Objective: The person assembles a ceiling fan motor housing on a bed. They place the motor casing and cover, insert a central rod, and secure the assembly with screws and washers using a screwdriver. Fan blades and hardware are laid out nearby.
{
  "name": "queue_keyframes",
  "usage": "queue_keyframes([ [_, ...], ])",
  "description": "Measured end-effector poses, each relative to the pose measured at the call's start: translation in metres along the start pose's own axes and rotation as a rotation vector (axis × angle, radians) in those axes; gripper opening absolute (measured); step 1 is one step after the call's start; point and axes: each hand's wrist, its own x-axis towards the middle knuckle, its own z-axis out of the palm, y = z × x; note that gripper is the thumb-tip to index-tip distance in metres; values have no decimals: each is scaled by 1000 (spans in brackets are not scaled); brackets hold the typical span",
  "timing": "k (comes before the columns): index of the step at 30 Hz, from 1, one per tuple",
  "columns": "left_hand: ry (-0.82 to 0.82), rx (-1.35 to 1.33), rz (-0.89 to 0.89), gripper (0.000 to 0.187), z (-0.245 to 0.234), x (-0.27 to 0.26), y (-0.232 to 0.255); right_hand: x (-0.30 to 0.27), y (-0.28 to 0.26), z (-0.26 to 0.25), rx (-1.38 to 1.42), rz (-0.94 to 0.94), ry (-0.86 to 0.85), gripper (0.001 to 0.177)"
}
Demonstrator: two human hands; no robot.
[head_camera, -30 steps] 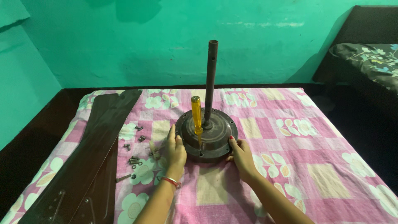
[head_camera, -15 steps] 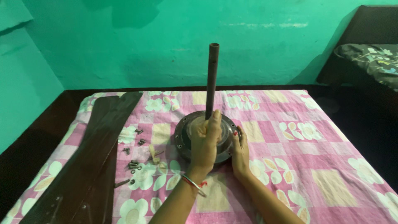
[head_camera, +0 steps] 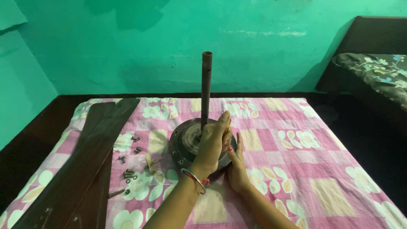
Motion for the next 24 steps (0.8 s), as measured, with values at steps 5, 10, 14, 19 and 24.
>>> queue_keyframes([
  [5,-13,79,26,59,-9,-4,-4,-11,-20,-12,-437,-103,-285,152],
  [10,-19,181,44,63,-25,-10,1,-20,-28,0,-912,-87,-82,168],
  [14,-53,157,-57,71,-46,-4,16,-19,-34,7,-1032,-96,-39,166],
  [19,-126,146,-6,72,-49,-4,16,-19,-33,7,-1001,-126,-29,159],
  [24,-131,109,95,68,-35,-14,4,-15,-31,4,-1052,-157,-44,151],
])
